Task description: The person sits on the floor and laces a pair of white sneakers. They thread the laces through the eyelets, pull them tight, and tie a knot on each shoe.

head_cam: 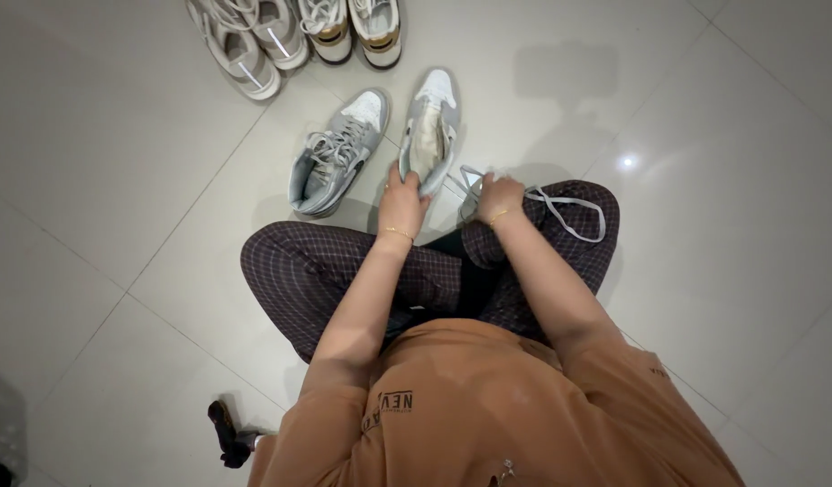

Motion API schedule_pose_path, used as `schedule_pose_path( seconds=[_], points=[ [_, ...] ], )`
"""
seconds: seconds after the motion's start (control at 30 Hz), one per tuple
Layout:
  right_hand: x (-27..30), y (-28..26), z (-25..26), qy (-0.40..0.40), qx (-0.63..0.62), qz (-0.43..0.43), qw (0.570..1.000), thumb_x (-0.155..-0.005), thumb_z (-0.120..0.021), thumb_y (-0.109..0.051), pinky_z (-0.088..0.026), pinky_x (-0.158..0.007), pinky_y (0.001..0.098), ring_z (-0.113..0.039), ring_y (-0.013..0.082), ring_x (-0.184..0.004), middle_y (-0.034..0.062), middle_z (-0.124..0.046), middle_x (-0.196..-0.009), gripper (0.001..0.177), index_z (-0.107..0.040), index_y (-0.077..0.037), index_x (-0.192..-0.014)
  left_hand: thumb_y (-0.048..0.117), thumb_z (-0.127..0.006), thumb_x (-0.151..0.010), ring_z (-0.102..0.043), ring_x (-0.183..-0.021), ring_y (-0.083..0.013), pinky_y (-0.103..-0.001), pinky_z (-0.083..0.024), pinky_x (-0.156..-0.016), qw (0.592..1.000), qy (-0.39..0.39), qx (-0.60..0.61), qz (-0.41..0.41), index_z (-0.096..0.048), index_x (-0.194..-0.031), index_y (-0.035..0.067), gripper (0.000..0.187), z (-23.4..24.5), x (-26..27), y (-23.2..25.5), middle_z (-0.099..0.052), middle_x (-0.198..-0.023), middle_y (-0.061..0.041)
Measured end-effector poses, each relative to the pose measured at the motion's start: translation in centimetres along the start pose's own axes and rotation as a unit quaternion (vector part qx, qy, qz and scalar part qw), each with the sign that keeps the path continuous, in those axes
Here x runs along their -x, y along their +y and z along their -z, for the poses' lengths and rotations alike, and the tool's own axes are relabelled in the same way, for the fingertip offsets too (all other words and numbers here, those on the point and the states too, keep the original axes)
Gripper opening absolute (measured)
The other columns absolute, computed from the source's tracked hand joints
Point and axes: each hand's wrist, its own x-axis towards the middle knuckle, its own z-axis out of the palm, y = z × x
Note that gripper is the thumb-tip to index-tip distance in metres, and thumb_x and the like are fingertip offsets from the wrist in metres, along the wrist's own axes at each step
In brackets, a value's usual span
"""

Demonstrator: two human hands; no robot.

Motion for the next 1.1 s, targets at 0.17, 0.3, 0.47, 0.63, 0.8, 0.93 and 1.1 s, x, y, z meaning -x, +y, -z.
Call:
schedule_pose_path(
  seconds=[0.17, 0.3, 0.47, 0.63, 0.8, 0.93, 1.1],
  points=[
    [-3.5, 0.8, -3.9, -0.112, 0.008, 0.034, 0.993, -0.094, -0.055, -0.021, -0.057, -0.087, 0.0460, -0.070, 0.0335, -0.110, 0.0127, -0.073, -0.120, 0.030, -0.078, -0.012, -0.110, 0.017, -0.085, -0.079, -0.060, -0.117, -0.0458, -0.048, -0.053, -0.096, 0.999, -0.037, 0.014, 0.017, -0.061, -0.111, 0.005, 0.041, 0.6, 2.4, 0.4, -0.039, -0.154, -0.027],
    [-2.0, 1.6, 4.0, -0.145, -0.079, 0.108, 0.980, -0.091, -0.067, -0.038, -0.053, -0.092, 0.0466, -0.069, 0.0379, -0.106, 0.0206, -0.072, -0.115, 0.040, -0.077, -0.003, -0.109, 0.012, -0.085, -0.072, -0.048, -0.129, -0.0481, -0.048, -0.050, -0.098, 0.992, -0.017, 0.127, -0.002, -0.052, -0.139, 0.010, 0.074, 2.7, 3.6, 0.8, -0.023, -0.159, -0.031],
    [7.3, 2.8, 23.6, 0.046, -0.288, 0.143, 0.946, -0.100, -0.060, -0.049, -0.049, -0.068, 0.0435, -0.061, 0.0303, -0.063, 0.0161, -0.064, -0.065, 0.045, -0.079, -0.009, -0.100, 0.025, -0.091, -0.067, -0.040, -0.135, -0.0489, -0.051, -0.044, -0.106, 0.994, 0.028, 0.098, -0.036, -0.042, -0.148, 0.005, 0.096, 2.0, 2.5, 1.8, -0.029, -0.155, -0.027],
    [10.4, 1.1, 32.5, 0.279, -0.425, 0.250, 0.824, -0.115, -0.059, -0.034, -0.041, -0.065, 0.0305, -0.050, 0.0102, -0.063, 0.0013, -0.055, -0.068, 0.042, -0.064, -0.004, -0.086, 0.032, -0.088, -0.078, -0.043, -0.140, -0.0451, -0.047, -0.047, -0.108, 0.997, 0.051, 0.054, -0.030, -0.059, -0.126, 0.005, 0.063, -0.7, 0.9, 2.0, -0.034, -0.158, -0.021],
    [7.7, -1.7, 32.1, 0.276, -0.641, 0.273, 0.662, -0.117, -0.059, -0.034, -0.032, -0.062, 0.0267, -0.038, 0.0056, -0.067, -0.0071, -0.043, -0.073, 0.042, -0.053, -0.008, -0.083, 0.034, -0.089, -0.071, -0.043, -0.133, -0.0469, -0.050, -0.043, -0.107, 0.993, 0.035, 0.111, -0.024, -0.060, -0.128, 0.001, 0.072, 1.4, 0.8, 2.3, -0.034, -0.153, -0.022],
    [6.7, -4.3, 29.6, 0.242, -0.693, 0.251, 0.632, -0.112, -0.060, -0.034, -0.026, -0.057, 0.0255, -0.033, 0.0037, -0.062, -0.0086, -0.040, -0.068, 0.044, -0.049, -0.011, -0.076, 0.030, -0.087, -0.076, -0.048, -0.131, -0.0432, -0.049, -0.042, -0.108, 0.985, 0.085, 0.147, -0.029, -0.065, -0.120, 0.002, 0.056, 6.9, 0.7, 0.4, -0.045, -0.145, -0.022],
    [4.0, -4.1, 24.3, 0.218, -0.712, 0.224, 0.628, -0.111, -0.061, -0.034, -0.029, -0.058, 0.0260, -0.035, 0.0049, -0.063, -0.0076, -0.040, -0.069, 0.046, -0.047, -0.011, -0.074, 0.028, -0.071, -0.094, -0.060, -0.116, -0.0412, -0.049, -0.048, -0.102, 0.984, 0.132, -0.019, 0.122, -0.070, -0.106, 0.002, 0.028, 11.1, -0.2, -7.4, -0.070, -0.117, -0.020]
  ],
)
